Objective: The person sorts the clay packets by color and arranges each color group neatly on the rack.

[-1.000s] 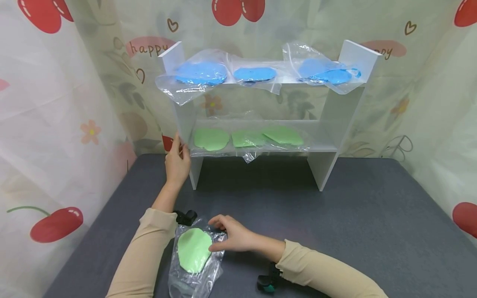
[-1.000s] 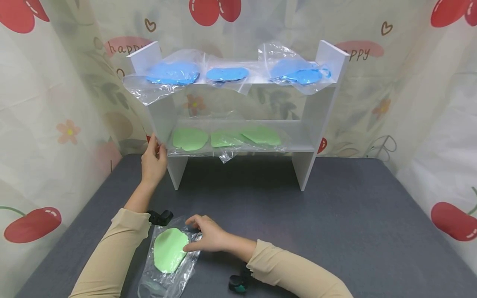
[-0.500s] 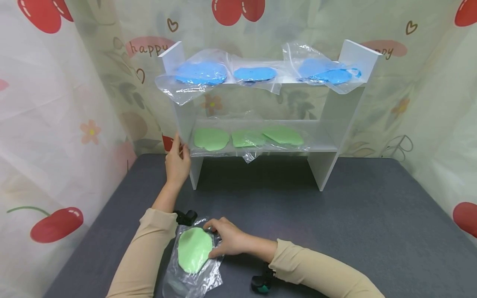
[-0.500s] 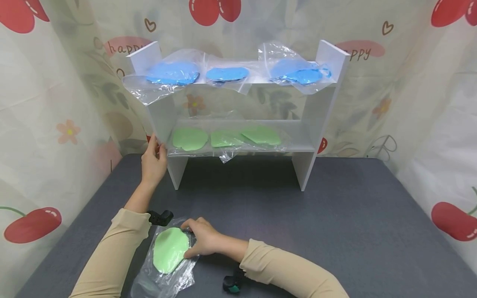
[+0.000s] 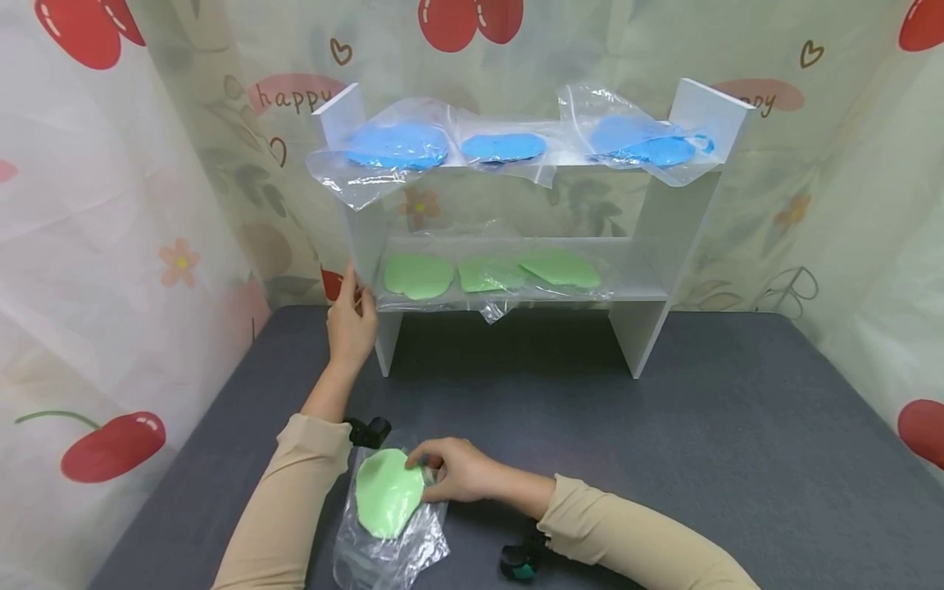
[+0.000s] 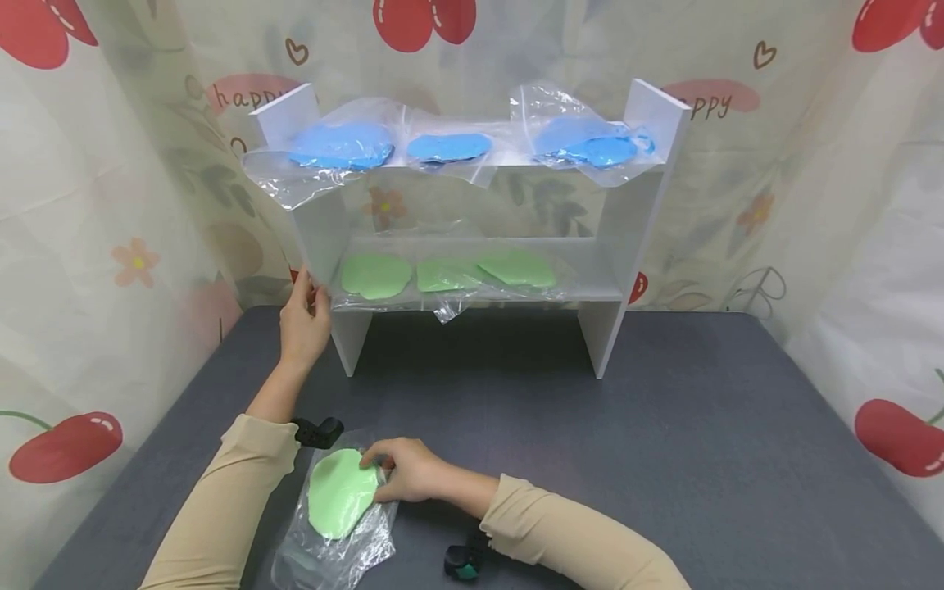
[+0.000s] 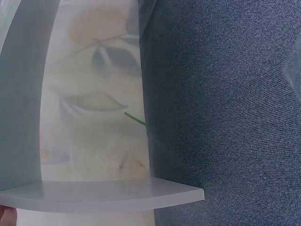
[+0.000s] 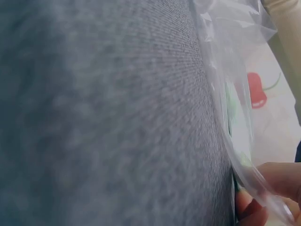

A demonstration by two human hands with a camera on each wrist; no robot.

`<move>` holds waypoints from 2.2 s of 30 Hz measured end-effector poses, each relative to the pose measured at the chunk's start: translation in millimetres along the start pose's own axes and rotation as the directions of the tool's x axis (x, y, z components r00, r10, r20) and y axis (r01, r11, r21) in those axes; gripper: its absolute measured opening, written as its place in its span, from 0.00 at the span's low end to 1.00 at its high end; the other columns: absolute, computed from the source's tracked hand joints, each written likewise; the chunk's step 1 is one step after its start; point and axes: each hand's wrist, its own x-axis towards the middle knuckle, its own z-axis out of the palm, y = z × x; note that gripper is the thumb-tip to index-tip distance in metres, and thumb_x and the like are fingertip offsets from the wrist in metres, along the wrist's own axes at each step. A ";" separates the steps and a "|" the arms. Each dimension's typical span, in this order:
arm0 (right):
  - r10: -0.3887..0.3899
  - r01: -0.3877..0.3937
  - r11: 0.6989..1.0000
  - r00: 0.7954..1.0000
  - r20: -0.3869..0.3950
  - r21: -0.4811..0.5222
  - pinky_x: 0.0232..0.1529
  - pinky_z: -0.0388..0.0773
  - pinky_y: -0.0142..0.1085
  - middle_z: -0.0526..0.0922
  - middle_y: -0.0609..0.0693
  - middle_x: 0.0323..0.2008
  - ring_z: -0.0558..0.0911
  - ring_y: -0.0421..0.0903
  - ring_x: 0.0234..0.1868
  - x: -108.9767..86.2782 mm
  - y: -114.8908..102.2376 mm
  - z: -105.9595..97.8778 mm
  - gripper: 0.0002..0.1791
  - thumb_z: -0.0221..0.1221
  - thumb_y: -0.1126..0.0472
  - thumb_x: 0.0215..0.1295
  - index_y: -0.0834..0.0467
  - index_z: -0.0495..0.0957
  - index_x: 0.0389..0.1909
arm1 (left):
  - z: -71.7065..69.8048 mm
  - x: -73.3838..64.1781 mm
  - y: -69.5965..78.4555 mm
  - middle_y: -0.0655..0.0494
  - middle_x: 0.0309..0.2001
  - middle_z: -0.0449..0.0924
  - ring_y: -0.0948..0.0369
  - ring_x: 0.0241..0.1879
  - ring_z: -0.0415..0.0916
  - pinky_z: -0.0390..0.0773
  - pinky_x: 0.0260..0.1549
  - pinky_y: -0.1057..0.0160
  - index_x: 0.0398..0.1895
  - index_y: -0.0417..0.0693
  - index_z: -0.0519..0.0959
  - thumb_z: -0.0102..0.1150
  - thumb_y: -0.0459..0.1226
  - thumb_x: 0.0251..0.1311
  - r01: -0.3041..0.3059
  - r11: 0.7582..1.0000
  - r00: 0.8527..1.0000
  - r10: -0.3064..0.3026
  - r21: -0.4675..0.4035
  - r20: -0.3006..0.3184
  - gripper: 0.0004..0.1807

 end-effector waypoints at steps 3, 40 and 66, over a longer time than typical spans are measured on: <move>-0.014 0.014 0.999 1.000 -0.007 0.042 0.23 0.69 0.23 0.78 0.49 0.27 0.69 0.32 0.20 -2.6 2.4 -2.7 0.20 0.63 0.71 0.52 0.58 0.80 0.48 | 0.1 -0.3 0.0 0.35 0.58 0.72 0.44 0.54 0.75 0.77 0.53 0.48 0.72 0.48 0.55 0.42 0.32 0.68 -0.006 1.000 1.000 0.006 0.004 -0.003 0.29; 0.110 -0.058 0.943 0.983 -0.144 0.328 0.23 0.71 0.26 0.84 0.57 0.40 0.74 0.35 0.25 -31.8 33.4 -46.9 0.15 0.51 0.68 0.61 0.63 0.83 0.43 | 1.1 -0.6 -0.5 0.37 0.61 0.70 0.44 0.55 0.75 0.77 0.53 0.49 0.71 0.48 0.57 0.42 0.32 0.68 -0.007 1.000 1.000 0.007 0.002 -0.006 0.28; 0.044 0.088 0.927 0.940 -0.339 0.365 0.34 0.80 0.29 0.81 0.61 0.41 0.80 0.33 0.31 -55.8 30.3 -72.7 0.14 0.62 0.64 0.58 0.68 0.79 0.43 | 1.0 -1.2 -2.2 0.37 0.60 0.71 0.44 0.56 0.74 0.77 0.53 0.48 0.71 0.49 0.57 0.42 0.32 0.68 -0.011 1.000 1.000 0.011 -0.006 -0.005 0.28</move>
